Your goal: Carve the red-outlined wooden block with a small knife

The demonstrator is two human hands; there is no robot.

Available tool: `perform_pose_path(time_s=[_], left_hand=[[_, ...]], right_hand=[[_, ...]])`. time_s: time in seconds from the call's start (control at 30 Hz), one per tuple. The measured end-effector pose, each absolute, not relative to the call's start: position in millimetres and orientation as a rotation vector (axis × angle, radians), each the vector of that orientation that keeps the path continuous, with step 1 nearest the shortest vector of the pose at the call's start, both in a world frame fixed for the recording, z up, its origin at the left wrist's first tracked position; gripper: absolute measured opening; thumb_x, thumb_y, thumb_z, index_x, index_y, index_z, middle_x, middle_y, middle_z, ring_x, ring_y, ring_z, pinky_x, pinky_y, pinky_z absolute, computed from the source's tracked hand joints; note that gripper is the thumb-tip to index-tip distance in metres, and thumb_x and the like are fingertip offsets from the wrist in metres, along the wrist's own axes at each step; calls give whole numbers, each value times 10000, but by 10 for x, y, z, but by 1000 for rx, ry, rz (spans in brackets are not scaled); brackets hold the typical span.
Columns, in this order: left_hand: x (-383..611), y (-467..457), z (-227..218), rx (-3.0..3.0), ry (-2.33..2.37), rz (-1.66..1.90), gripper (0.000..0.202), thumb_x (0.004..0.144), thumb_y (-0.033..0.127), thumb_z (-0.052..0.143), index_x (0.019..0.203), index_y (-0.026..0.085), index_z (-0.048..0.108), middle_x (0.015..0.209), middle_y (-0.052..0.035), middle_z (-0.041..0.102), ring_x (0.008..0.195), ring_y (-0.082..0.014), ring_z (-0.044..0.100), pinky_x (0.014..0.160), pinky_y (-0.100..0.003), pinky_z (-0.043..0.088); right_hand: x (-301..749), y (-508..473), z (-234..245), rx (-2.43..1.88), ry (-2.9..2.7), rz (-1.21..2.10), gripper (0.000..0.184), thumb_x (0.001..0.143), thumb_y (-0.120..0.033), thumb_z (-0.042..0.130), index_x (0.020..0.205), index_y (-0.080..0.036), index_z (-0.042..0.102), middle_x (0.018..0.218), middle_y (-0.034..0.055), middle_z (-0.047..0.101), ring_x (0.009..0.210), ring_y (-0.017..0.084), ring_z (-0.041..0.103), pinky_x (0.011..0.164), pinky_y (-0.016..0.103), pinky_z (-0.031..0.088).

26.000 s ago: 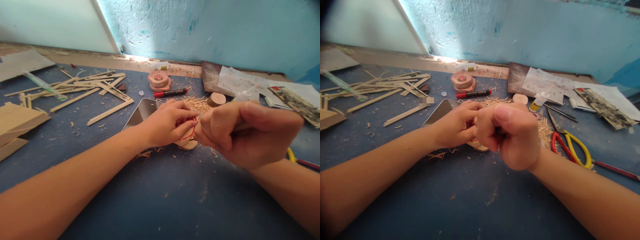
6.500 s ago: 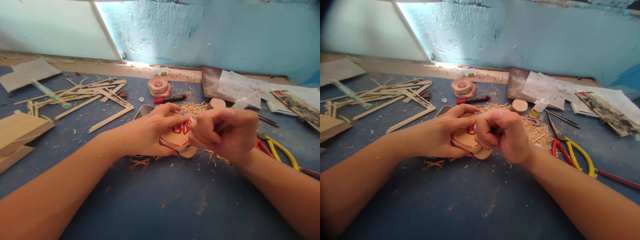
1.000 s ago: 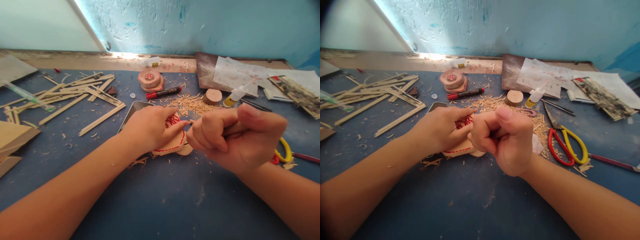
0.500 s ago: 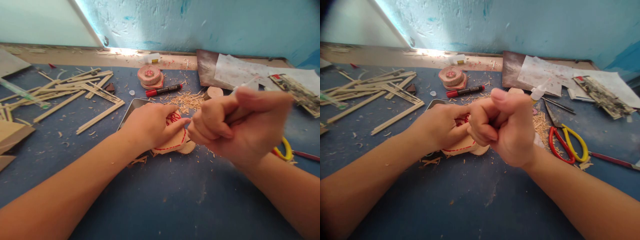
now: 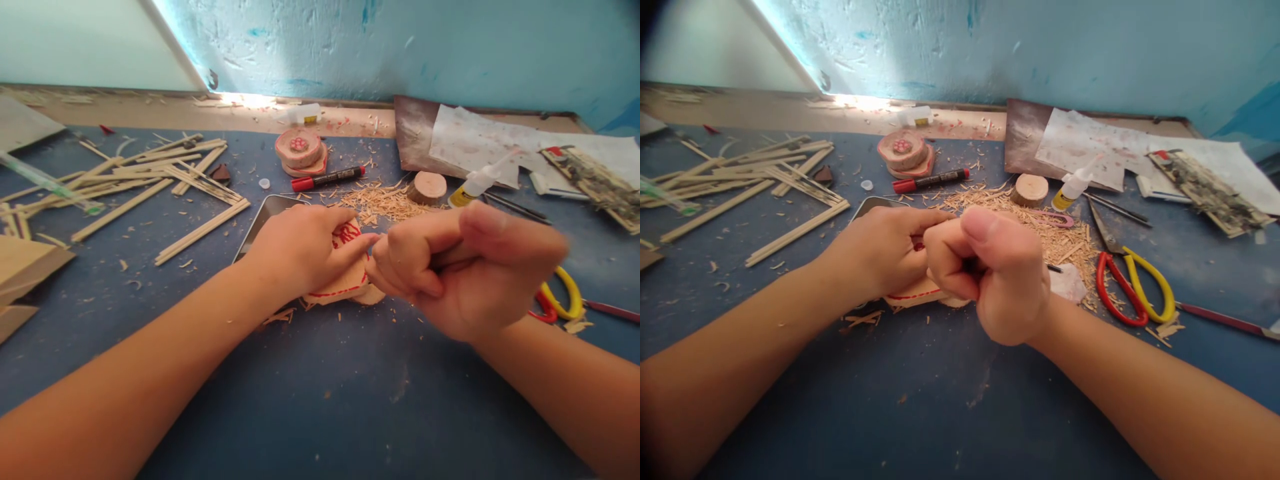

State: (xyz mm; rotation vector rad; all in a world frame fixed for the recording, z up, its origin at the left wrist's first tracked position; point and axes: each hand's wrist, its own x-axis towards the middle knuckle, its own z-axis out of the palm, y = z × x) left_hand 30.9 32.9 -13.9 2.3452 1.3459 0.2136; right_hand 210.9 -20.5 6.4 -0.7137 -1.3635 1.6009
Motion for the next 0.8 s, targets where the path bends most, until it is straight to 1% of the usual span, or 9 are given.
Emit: perform_pose_path(time_s=[0.1,0.2,0.3,0.4,0.47,0.6,0.63,0.73,0.8], left_hand=[[317,321,-102,2359,1361,186,520,974,672,483,956,238,771,889,-90,794,762,-266,658,640,-356,391],[327,312,-92,2366,1378,193,456,954,633,524,910,240,751,774,-58,762,694,-239,626,610,-339,354],[332,306,-108,2358,1383,207,377,925,580,574,864,241,727,727,-40,738,679,-229,611,605,-332,348],[328,307,-130,2363,1386,223,391,924,591,560,835,236,697,721,-45,721,673,-227,592,601,-334,324],[322,308,-135,2365,1399,212,400,926,603,548,855,241,701,728,-41,715,670,-224,579,602,-333,311],[320,295,-107,2385,1384,165,380,956,568,540,1021,259,751,729,-2,701,704,-214,574,619,-316,320],[322,290,-98,2387,1378,155,372,959,553,550,1036,254,757,730,4,702,716,-212,578,622,-313,327],[321,280,-87,2341,1376,166,325,932,511,600,998,243,772,729,8,716,742,-214,601,624,-309,352],[311,285,-99,2287,1332,245,311,925,489,608,1012,248,785,724,14,721,769,-218,617,633,-303,372]], right_hand=[[2074,-157,24,-636,-1329,1629,519,951,-491,460,503,-234,411,451,-26,274,415,114,259,444,318,222],[2075,-100,-16,-595,-1318,1649,538,936,-543,503,501,-241,412,442,-41,249,393,108,243,420,303,219],[2084,-87,-31,-576,-1299,1642,520,943,-524,504,512,-246,416,453,-48,252,391,108,241,414,300,213],[2082,-118,-30,-575,-1324,1624,527,969,-506,482,516,-246,413,451,-43,273,411,111,248,422,306,205],[2076,-145,-26,-573,-1344,1586,548,988,-527,478,523,-247,398,455,-48,265,419,109,251,429,310,209],[2054,-165,-25,-605,-1405,1529,544,1068,-380,407,542,-243,384,476,-46,271,441,107,259,458,316,218],[2042,-159,-30,-605,-1384,1536,554,1077,-373,400,539,-242,387,471,-46,269,437,106,252,454,316,215],[1996,-128,-66,-587,-1250,1570,587,1054,-489,414,519,-251,374,442,-55,222,397,100,198,408,312,164],[1974,-118,-104,-595,-1205,1590,588,1017,-531,444,503,-255,373,427,-58,212,382,96,179,389,305,136]])
